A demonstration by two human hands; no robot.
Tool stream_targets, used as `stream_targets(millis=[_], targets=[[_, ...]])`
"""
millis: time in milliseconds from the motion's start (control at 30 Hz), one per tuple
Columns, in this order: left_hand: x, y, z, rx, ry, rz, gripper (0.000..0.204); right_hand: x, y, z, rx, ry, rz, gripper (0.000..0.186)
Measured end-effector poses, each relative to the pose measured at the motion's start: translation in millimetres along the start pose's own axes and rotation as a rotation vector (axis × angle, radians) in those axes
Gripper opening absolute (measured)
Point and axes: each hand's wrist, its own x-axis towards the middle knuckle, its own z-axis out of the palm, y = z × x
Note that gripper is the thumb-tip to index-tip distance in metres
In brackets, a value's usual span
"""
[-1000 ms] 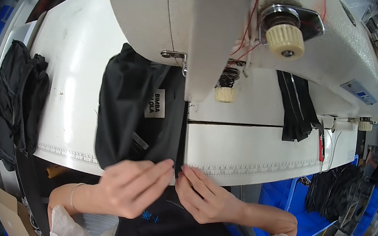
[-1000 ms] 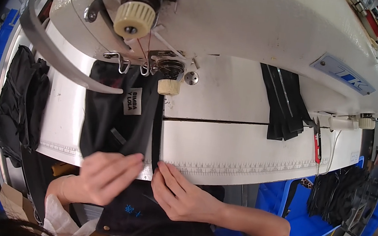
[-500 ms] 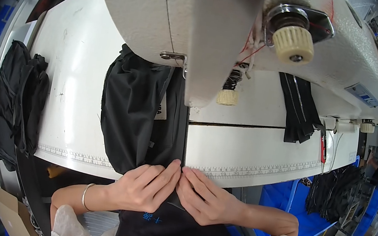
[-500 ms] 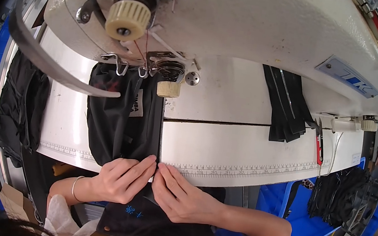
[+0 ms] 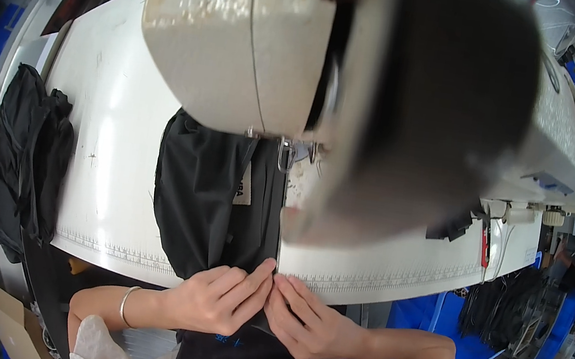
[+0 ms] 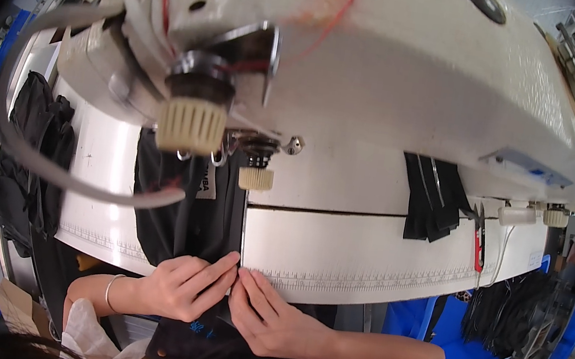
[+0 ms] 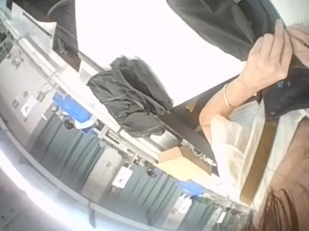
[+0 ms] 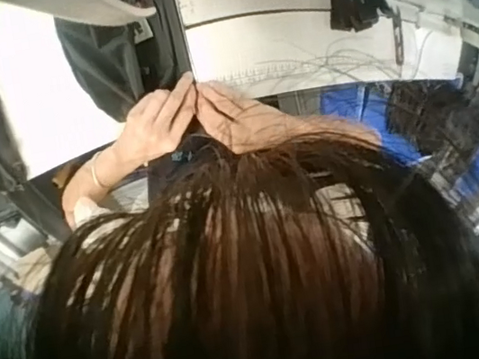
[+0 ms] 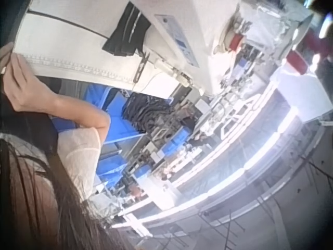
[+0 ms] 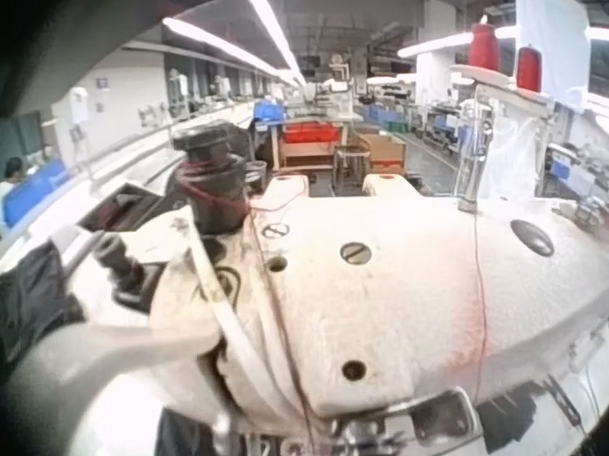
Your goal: Sewing small black fabric components together using an industrial sewing machine.
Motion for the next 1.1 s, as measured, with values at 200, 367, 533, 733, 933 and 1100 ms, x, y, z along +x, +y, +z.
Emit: stream_targets(millis=[200,367,533,733,933,1100], targets=[[19.1,-36.5,7.3,-0.019,0.130,0.029,0.033,13.5,36.4,-3.8,-0.074,0.035,0.005,0.035],[25.3,-70.7,21.0,-0.106,0.162,-0.074,0.028,21.4,67.6,30.7,0.042,0.155,0.052,0.029],[20.1,-101.6,38.6,-0.250,0.067,-0.117,0.037,28.0,91.4,42.6,0.521,0.220,0.390,0.022],[9.1,-110.4,30.4,-0.252,0.035,-0.134,0.038,32.5,103.0,72.2,0.237,0.384,0.119,0.026],[15.8,-109.2,22.2,-0.243,-0.003,-0.131,0.039,35.5,111.2,138.3,0.029,0.845,-0.031,0.024],[21.9,-104.9,23.8,-0.242,-0.023,-0.150,0.039,31.3,117.2,41.6,0.143,0.412,-0.017,0.025]])
